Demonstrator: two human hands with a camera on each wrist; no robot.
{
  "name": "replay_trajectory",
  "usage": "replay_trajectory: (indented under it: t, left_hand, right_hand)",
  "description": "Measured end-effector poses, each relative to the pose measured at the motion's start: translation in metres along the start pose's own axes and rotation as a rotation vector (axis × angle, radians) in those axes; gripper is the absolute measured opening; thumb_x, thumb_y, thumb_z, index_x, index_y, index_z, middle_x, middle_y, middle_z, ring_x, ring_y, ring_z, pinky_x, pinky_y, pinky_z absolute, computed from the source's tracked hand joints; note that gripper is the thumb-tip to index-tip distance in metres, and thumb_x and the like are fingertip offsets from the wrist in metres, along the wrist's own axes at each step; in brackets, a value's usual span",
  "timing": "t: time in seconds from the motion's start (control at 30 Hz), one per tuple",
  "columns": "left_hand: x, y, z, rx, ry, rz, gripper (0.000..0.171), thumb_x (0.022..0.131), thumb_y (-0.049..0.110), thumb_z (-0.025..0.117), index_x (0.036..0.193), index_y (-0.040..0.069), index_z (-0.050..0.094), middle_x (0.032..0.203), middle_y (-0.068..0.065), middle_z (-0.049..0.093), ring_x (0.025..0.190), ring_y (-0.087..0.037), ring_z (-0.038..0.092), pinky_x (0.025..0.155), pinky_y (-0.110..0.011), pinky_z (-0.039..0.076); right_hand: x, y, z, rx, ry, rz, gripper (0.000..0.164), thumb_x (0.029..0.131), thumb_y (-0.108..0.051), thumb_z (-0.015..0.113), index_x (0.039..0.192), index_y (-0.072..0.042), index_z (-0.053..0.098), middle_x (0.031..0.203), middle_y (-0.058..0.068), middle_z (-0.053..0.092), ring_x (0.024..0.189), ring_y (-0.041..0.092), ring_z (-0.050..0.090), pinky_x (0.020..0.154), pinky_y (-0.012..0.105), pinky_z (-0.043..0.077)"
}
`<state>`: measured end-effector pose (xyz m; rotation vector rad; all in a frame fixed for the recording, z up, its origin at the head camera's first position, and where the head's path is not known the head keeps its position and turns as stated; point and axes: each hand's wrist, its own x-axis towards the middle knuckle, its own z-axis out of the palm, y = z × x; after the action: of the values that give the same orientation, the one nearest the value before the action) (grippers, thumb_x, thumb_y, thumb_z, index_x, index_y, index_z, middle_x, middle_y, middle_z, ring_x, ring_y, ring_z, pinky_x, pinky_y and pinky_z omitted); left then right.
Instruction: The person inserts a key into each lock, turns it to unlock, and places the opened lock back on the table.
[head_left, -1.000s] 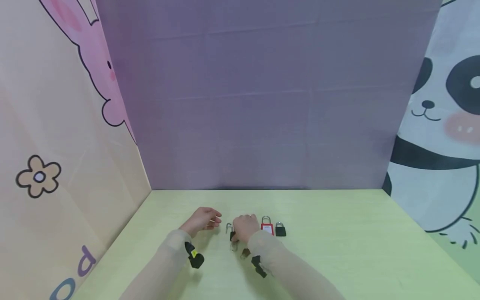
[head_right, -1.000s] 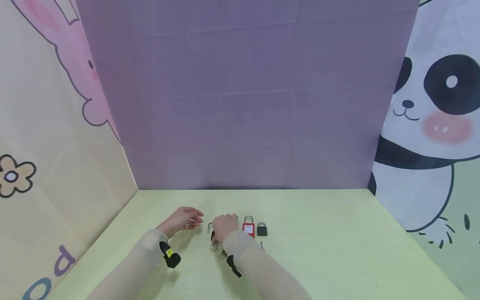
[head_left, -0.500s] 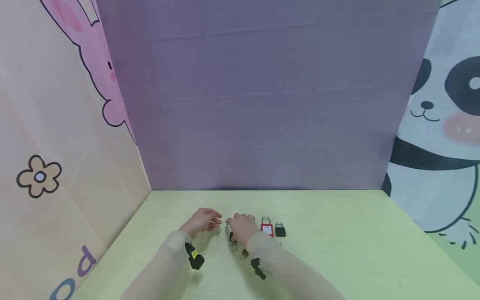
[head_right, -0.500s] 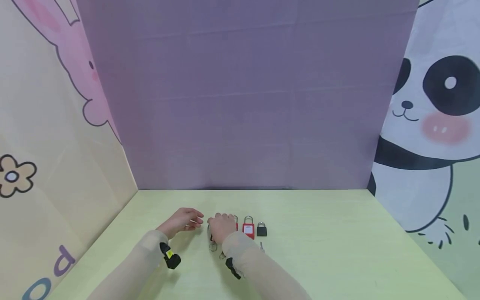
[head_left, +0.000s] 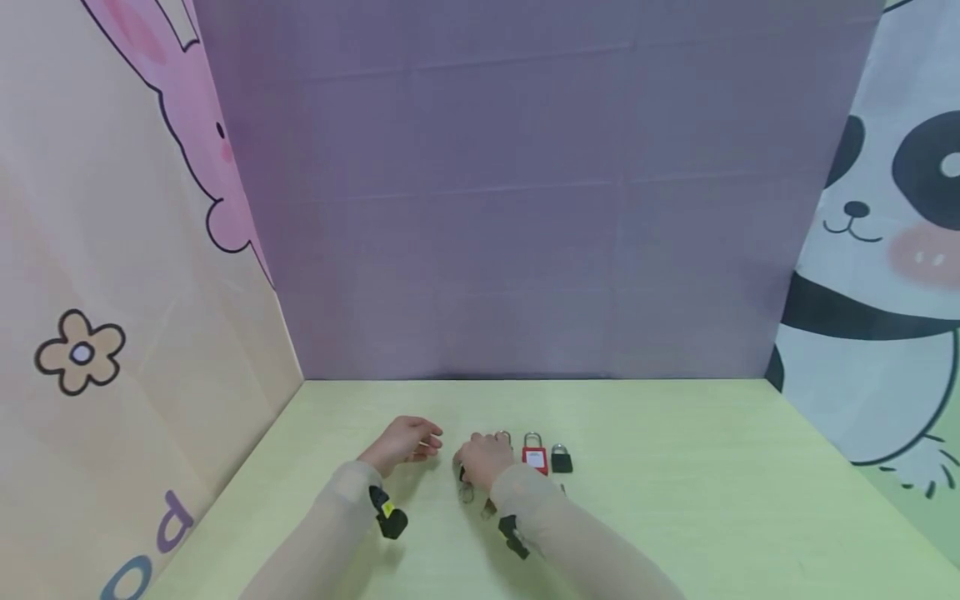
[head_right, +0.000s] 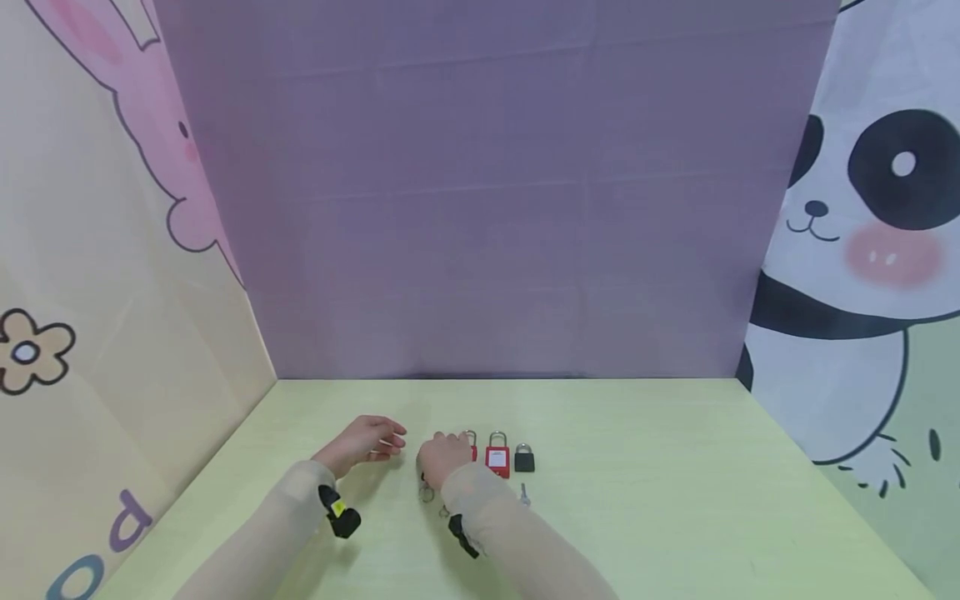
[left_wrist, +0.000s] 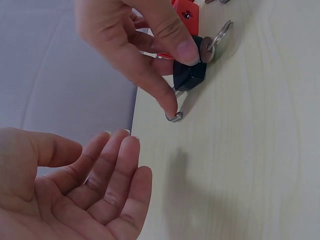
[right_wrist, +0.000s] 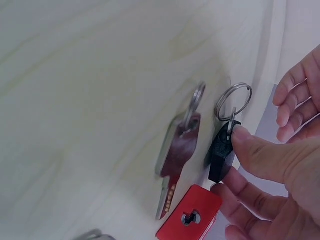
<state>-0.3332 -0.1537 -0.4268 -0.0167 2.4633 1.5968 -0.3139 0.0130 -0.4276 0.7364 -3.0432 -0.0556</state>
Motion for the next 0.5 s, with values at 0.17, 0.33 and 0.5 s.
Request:
replay_trajectory:
  t: [0.17, 0.33, 0.5]
  left_hand:
    - [-0.001, 0.001, 0.000, -0.006, -0.002, 0.005, 0.030, 0.100, 0.012, 0.044, 0.115, -0.007, 0.062, 0.095, -0.013, 0.068, 0.080, -0.017, 0.065, 0.076, -0.033, 0.056]
    - [-0.001, 0.000, -0.001, -0.008, -0.002, 0.007, 0.030, 0.100, 0.012, 0.044, 0.115, -0.006, 0.062, 0.095, -0.013, 0.068, 0.080, -0.017, 0.065, 0.075, -0.032, 0.055]
    - [-0.001, 0.000, -0.001, -0.006, 0.008, -0.002, 0.029, 0.099, 0.012, 0.045, 0.114, -0.006, 0.063, 0.094, -0.013, 0.068, 0.079, -0.017, 0.065, 0.074, -0.031, 0.055]
  right_hand:
    - [0.002, 0.002, 0.004, 0.007, -0.015, 0.005, 0.024, 0.082, -0.029, 0.075, 0.106, -0.030, 0.074, 0.100, 0.001, 0.067, 0.092, 0.021, 0.060, 0.086, 0.042, 0.042]
    - [0.005, 0.011, 0.010, 0.055, 0.052, -0.015, 0.030, 0.082, -0.028, 0.076, 0.111, -0.029, 0.072, 0.100, 0.000, 0.067, 0.093, 0.020, 0.062, 0.081, 0.042, 0.047]
    - [-0.001, 0.028, -0.005, 0.239, 0.135, -0.046, 0.025, 0.087, -0.019, 0.072, 0.111, -0.021, 0.071, 0.097, 0.000, 0.064, 0.091, 0.018, 0.064, 0.079, 0.036, 0.052]
